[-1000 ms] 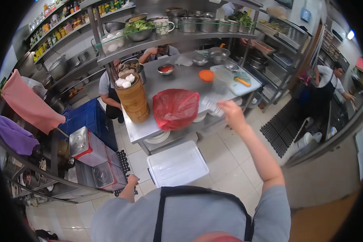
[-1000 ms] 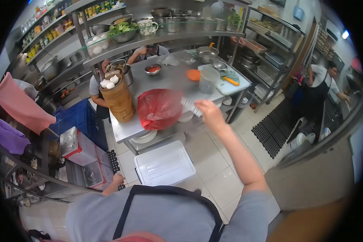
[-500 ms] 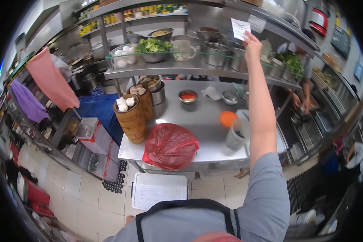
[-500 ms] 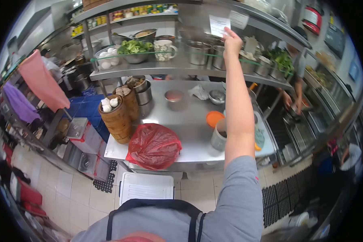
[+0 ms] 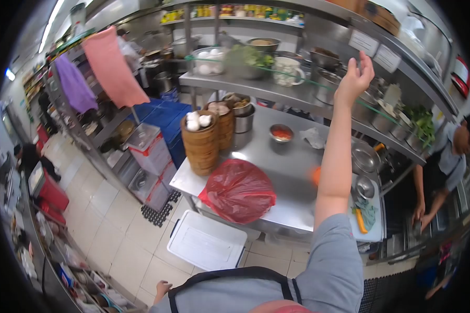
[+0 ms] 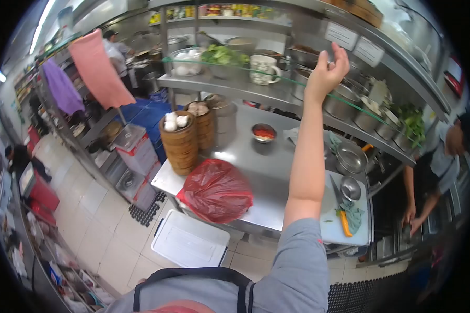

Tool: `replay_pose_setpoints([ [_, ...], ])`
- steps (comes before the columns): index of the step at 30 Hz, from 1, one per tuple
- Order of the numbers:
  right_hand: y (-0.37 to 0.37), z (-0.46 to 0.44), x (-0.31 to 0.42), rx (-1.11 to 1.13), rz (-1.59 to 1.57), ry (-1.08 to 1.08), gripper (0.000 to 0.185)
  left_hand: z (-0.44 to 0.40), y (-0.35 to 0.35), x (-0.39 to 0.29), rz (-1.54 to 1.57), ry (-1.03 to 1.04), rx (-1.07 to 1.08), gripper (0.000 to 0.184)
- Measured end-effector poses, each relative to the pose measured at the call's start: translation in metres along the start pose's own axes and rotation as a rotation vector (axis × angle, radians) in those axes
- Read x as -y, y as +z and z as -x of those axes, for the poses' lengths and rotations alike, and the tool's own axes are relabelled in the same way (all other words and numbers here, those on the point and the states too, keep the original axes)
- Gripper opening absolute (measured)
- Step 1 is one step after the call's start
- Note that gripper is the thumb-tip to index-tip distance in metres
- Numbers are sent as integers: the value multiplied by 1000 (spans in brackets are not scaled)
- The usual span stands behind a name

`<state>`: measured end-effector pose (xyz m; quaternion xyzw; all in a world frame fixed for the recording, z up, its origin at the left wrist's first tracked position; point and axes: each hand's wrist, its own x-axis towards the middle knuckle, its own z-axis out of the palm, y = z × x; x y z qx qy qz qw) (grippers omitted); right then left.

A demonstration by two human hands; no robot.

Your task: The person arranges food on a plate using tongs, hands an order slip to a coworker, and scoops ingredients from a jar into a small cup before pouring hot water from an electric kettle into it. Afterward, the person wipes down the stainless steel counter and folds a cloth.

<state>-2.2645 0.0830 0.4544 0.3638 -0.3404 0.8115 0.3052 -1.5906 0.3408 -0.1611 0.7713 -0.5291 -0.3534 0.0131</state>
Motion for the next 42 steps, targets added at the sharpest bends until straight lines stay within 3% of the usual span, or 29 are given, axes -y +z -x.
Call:
replay_pose_setpoints([
  [3, 14, 95, 57, 297, -238, 126, 29, 12, -17, -3, 115, -14, -87, 39],
  [4, 15, 129, 78, 409, -306, 196, 27, -5, -4, 29, 288, -72, -71, 40],
  [9, 16, 334, 181, 875, -556, 444, 19, 35, -23, 100, 404, -185, -192, 39],
  [11, 9, 415, 230, 1110, -543, 636, 17, 55, -20, 154, 416, -264, -245, 37],
  [13, 3, 492, 296, 1161, -718, 960, 14, 82, -15, 212, 491, -416, -293, 36],
  [17, -5, 603, 430, 1568, -803, 500, 14, 149, -21, 322, 561, -705, -293, 30],
  [21, -8, 660, 556, 1723, -1015, 500, 16, 201, -48, 385, 713, -863, -458, 29],
  [22, -5, 668, 579, 1767, -1097, 399, 16, 205, -64, 393, 758, -904, -458, 31],
  [23, -1, 675, 599, 1801, -1176, 292, 17, 200, -73, 407, 717, -885, -478, 28],
  [26, 20, 701, 640, 1859, -1212, 268, 16, 159, -101, 444, 685, -783, -609, 27],
  [30, 67, 752, 653, 1873, -1150, 165, 16, 67, -162, 439, 998, -556, -741, 29],
  [32, 97, 778, 651, 1872, -1129, 177, 16, 23, -208, 426, 995, -435, -669, 29],
  [34, 129, 808, 649, 1869, -1101, 188, 16, -14, -252, 419, 801, -278, -697, 28],
  [37, 171, 856, 641, 1920, -996, 225, 15, -55, -319, 429, 674, -250, -693, 28],
  [39, 208, 889, 648, 1938, -954, 128, 15, -79, -359, 453, 650, -271, -734, 28],
  [42, 267, 929, 670, 1970, -1078, 187, 14, -104, -421, 489, 644, -338, -836, 29],
])
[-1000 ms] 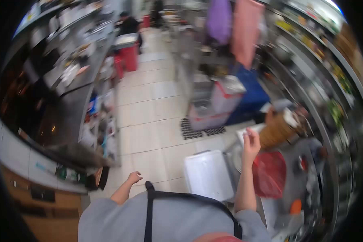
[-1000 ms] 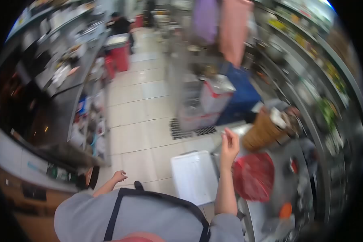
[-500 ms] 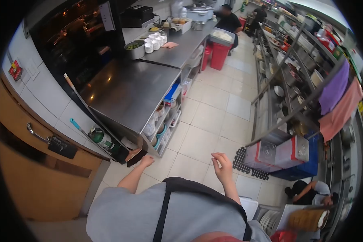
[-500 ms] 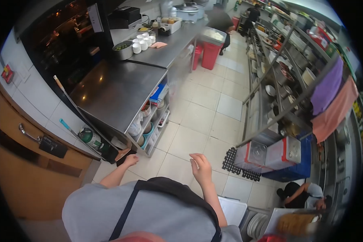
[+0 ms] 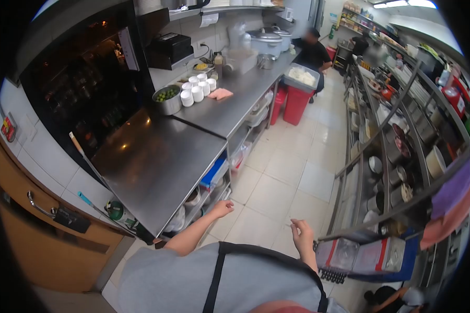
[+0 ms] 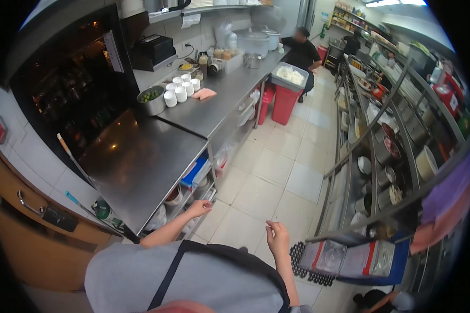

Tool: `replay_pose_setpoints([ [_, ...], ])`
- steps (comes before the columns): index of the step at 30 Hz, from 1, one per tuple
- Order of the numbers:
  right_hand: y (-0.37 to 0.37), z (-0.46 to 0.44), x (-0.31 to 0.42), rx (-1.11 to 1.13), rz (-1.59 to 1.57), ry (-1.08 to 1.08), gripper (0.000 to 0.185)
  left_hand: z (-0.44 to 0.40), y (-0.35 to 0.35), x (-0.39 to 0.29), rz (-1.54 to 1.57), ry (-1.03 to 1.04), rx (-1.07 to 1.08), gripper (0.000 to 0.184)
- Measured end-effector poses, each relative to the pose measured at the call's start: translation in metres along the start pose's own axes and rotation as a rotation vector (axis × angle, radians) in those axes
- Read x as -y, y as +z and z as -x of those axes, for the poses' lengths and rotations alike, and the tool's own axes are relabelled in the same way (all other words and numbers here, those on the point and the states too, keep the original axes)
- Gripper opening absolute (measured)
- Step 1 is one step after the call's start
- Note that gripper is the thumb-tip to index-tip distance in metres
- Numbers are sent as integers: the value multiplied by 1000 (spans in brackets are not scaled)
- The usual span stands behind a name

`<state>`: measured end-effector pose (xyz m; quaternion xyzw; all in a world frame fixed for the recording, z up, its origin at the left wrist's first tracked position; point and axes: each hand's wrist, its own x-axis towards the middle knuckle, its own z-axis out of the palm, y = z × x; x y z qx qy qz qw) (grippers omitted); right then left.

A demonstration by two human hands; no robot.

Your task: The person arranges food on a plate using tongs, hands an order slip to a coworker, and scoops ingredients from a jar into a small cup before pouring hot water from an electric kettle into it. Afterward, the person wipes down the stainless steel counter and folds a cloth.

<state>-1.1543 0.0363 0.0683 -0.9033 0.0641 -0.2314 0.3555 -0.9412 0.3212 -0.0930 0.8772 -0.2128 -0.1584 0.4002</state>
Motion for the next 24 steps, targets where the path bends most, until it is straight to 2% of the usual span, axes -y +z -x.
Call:
replay_pose_setpoints([
  [3, 7, -73, -22, 97, 62, -69, 15, -55, -29, -19, 170, -108, -130, 28],
  [4, 9, -96, -25, 108, 58, -79, 15, -67, -39, -22, 136, -43, -217, 26],
  [7, 23, -173, -20, 148, 13, -171, 15, -97, -68, -30, 117, -128, -356, 25],
  [9, 42, -220, -29, 162, -41, -273, 15, -124, -87, -17, 172, -246, -414, 21],
  [11, 61, -264, -36, 142, -45, -291, 15, -174, -99, 48, 328, -266, -459, 17],
  [15, 89, -333, -52, 144, -64, -285, 15, -257, -168, 45, 467, -279, -557, 11],
  [17, 96, -367, -60, 134, -78, -257, 15, -308, -202, 48, 394, -231, -538, 11],
  [19, 102, -399, -77, 130, -96, -228, 15, -356, -227, 39, 197, -166, -680, 18],
  [21, 105, -428, -101, 51, -25, -191, 14, -394, -256, 14, 86, -195, -679, 21],
  [24, 110, -469, -137, 59, -40, -142, 13, -457, -290, 19, 54, -217, -764, 20],
])
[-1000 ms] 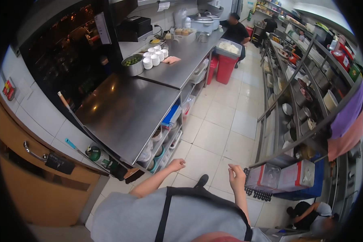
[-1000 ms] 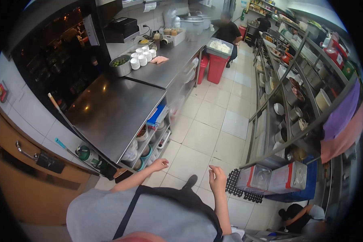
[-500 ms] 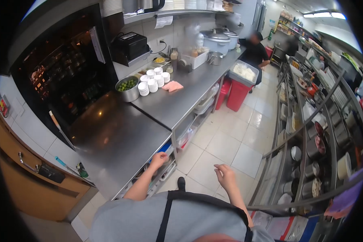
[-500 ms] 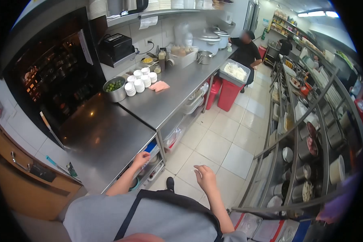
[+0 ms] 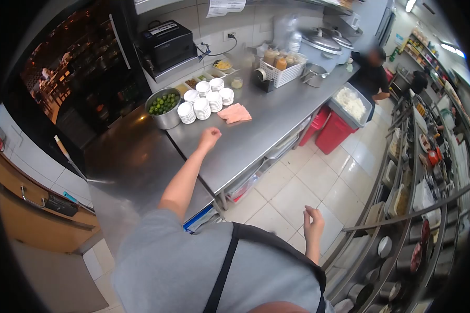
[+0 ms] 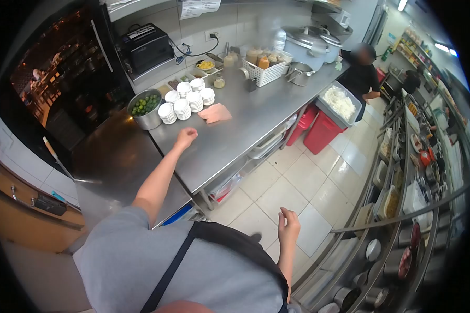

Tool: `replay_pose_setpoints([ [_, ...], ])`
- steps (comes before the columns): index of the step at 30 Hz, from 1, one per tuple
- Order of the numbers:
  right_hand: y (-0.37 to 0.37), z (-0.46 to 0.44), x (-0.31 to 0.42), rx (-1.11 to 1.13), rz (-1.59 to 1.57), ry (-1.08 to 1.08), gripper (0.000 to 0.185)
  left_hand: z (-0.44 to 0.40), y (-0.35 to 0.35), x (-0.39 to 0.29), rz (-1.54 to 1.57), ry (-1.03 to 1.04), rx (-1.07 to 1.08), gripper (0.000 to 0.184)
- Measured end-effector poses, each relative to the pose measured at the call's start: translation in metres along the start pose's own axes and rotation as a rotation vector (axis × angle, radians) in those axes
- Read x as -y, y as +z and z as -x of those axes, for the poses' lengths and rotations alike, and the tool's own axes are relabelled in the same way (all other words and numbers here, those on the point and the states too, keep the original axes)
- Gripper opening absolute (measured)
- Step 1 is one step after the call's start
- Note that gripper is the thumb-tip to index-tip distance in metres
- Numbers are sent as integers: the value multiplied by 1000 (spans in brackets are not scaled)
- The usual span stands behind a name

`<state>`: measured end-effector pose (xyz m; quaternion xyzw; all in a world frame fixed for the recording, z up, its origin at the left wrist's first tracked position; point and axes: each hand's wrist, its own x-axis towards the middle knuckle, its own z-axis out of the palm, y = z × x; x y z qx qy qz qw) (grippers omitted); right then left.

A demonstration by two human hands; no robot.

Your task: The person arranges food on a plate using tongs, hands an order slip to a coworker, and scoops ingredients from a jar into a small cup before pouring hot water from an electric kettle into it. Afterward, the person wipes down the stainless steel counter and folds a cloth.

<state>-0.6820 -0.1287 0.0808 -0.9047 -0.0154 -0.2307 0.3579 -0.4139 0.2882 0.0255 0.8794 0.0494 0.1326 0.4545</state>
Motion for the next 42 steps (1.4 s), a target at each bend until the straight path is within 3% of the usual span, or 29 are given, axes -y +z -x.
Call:
replay_pose_setpoints([
  [5, 1, -71, -69, 36, 31, -29, 13, -94, 6, 0, -281, -71, -278, 17],
  [13, 9, -220, -143, 210, -7, -153, 13, -139, -16, -21, -767, -418, -289, 29],
  [20, 73, -328, -130, 368, -90, -341, 13, -152, -14, 2, -944, -349, -370, 29],
  [24, 122, -370, -99, 387, -167, -403, 14, -163, -13, 4, -909, -435, -372, 28],
  [26, 142, -389, -78, 436, -264, -486, 15, -169, -8, 8, -900, -409, -529, 28],
  [29, 173, -414, -64, 471, -305, -578, 16, -170, -5, 11, -915, -443, -580, 28],
  [32, 192, -439, -60, 508, -306, -639, 15, -175, -11, 30, -919, -449, -518, 19],
  [37, 213, -501, -72, 605, -272, -677, 13, -181, -18, 50, -912, -449, -558, 10],
  [39, 221, -535, -82, 586, -280, -727, 14, -177, -15, 27, -1016, -342, -563, 12],
  [42, 234, -592, -119, 536, -255, -720, 17, -179, -9, 11, -944, -458, -622, 15],
])
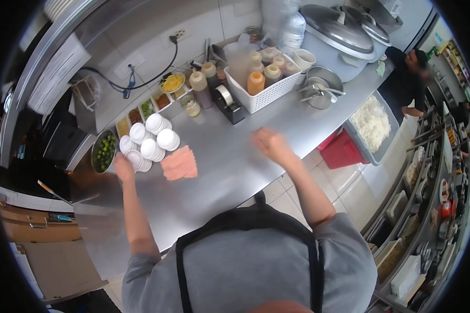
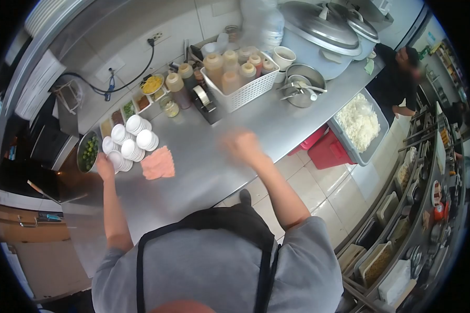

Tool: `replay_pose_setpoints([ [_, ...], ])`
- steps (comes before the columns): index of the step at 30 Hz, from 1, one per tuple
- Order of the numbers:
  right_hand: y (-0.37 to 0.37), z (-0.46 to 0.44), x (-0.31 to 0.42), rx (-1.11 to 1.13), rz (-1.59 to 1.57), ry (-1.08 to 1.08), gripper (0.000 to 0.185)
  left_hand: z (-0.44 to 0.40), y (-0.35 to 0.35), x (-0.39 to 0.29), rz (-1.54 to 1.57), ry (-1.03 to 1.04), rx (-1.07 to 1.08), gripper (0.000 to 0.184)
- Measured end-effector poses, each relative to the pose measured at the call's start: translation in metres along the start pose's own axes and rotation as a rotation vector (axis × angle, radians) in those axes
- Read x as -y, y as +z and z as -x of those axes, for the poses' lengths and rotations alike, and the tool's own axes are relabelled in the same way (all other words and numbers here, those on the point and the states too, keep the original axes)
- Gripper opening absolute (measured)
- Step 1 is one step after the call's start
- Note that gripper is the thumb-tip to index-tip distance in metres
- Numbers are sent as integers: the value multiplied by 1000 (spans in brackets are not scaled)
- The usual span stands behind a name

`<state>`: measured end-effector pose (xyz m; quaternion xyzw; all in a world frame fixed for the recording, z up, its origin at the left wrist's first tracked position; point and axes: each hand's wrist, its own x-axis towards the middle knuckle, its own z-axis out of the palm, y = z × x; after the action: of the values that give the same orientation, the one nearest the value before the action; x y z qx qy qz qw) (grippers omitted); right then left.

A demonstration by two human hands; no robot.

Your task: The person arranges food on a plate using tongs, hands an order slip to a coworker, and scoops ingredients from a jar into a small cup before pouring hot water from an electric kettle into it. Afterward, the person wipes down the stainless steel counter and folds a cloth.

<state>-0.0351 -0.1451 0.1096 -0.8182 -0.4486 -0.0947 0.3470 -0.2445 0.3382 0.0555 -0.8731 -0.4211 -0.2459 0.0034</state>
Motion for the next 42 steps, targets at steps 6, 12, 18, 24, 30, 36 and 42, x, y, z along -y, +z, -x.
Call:
replay_pose_setpoints([
  [6, -70, -44, -186, -178, 451, 383, 26, 23, -18, -20, 67, -9, -288, 9],
  [12, -92, -54, -261, 197, 935, 497, 23, 85, -42, -37, 285, -196, -201, 8],
  [18, -188, -73, -254, 95, 473, 636, 16, 134, -52, -31, 256, -306, -175, 9],
  [24, -126, -79, -331, 163, 687, 662, 18, 140, -52, -46, 289, -358, -142, 11],
  [30, -108, -90, -323, 111, 740, 633, 22, 144, -47, -35, 369, -304, -103, 11],
  [36, -126, -73, -330, -101, 563, 840, 21, 162, -54, -13, 433, -299, -169, 11],
  [42, -125, -76, -350, 237, 830, 646, 14, 173, -53, 1, 448, -288, -136, 12],
])
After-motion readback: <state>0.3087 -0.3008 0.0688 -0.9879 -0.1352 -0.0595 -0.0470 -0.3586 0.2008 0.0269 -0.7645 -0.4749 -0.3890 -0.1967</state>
